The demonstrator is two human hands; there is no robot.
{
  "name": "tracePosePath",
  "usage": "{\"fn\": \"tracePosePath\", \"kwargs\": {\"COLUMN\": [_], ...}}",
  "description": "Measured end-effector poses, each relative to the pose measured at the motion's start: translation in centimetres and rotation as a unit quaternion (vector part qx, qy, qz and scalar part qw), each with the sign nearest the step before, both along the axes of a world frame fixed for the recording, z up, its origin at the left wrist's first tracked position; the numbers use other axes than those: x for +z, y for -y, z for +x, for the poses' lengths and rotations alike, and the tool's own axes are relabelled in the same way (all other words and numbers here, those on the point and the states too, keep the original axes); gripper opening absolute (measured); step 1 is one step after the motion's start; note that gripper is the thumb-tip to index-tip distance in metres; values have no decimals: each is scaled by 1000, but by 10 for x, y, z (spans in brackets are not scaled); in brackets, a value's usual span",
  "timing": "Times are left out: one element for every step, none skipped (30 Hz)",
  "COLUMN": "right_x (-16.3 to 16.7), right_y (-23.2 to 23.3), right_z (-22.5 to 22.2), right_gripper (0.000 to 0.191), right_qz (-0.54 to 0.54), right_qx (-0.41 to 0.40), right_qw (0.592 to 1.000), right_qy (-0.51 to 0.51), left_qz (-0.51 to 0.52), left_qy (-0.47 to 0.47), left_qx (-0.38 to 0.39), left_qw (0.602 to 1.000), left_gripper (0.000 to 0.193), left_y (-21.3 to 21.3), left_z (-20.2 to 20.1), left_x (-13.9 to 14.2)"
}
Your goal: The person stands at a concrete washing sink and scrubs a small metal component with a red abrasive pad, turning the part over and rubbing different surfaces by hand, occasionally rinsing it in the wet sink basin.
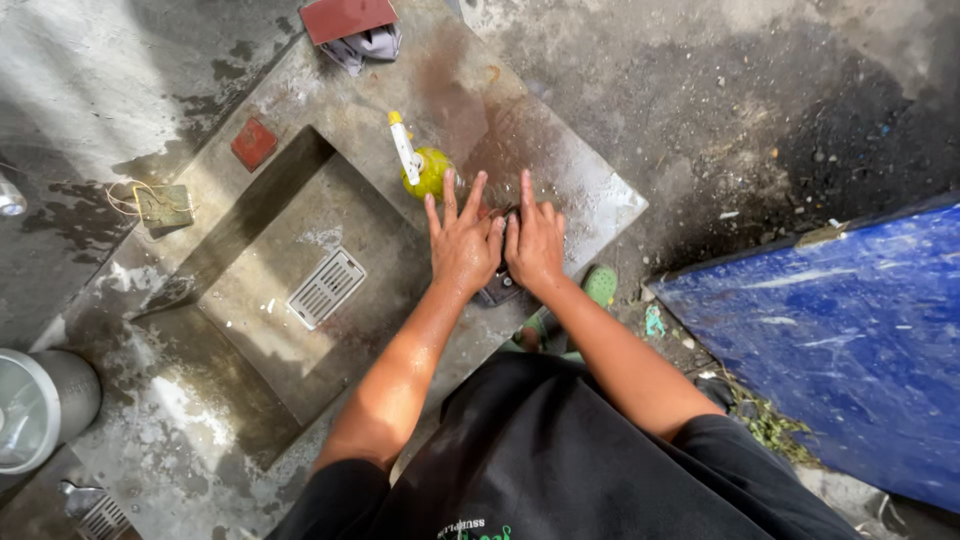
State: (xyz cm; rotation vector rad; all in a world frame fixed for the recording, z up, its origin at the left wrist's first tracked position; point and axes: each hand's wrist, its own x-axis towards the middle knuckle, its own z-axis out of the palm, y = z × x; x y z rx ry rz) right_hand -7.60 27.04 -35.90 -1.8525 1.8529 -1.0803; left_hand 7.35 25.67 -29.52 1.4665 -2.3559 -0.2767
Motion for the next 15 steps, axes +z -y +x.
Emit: {"fn": "tracePosePath", "kwargs": {"right_x": [0,1,1,1,0,0,-1,-2,-2,-3,-3,-3,-3,-3,-3], "right_y": [0,0,0,-1,-1,-2,-2,-4,-3,-3,-3,-2,-2,-2,-2], "right_z": [0,0,-1,-1,-1,-1,-1,0,1,1,2,3,3,4,4], "right_gripper": [73,72,72,71,72,72,72,72,72,72,72,71,71,72,72], "right_qz": [13,7,2,-1,-2,-4,-2,10,16,14,13,9,7,2,1], "right_qx": [1,3,2,-2,-1,-1,1,4,8,9,3,-4,-7,-4,-4], "right_qw": [1000,1000,1000,1000,1000,1000,1000,1000,1000,1000,1000,1000,1000,1000,1000], "right_qy": [0,-1,0,0,0,0,1,7,13,17,11,2,-4,-1,4], "left_qz": [-8,-17,-9,1,11,10,14,22,46,63,79,39,0,-32,-36], "left_qy": [-9,-17,-5,7,20,5,-10,-23,7,35,59,28,1,-24,-18], "left_qx": [0,0,7,12,16,14,14,20,37,53,65,51,40,30,32], "left_qw": [1000,1000,1000,1000,1000,1000,1000,999,998,996,993,998,999,999,999], "left_gripper": [34,34,34,34,34,34,34,33,33,33,34,34,34,36,36], "left_y": [0,-1,-1,-1,-1,-1,-1,-2,-3,-4,-6,-7,-10,-13,-14], "left_z": [-1,0,0,0,0,-1,-2,-3,-3,-4,-4,-4,-3,-2,-1], "left_x": [0,1,1,2,3,3,4,4,4,4,3,1,-1,-3,-6]}}
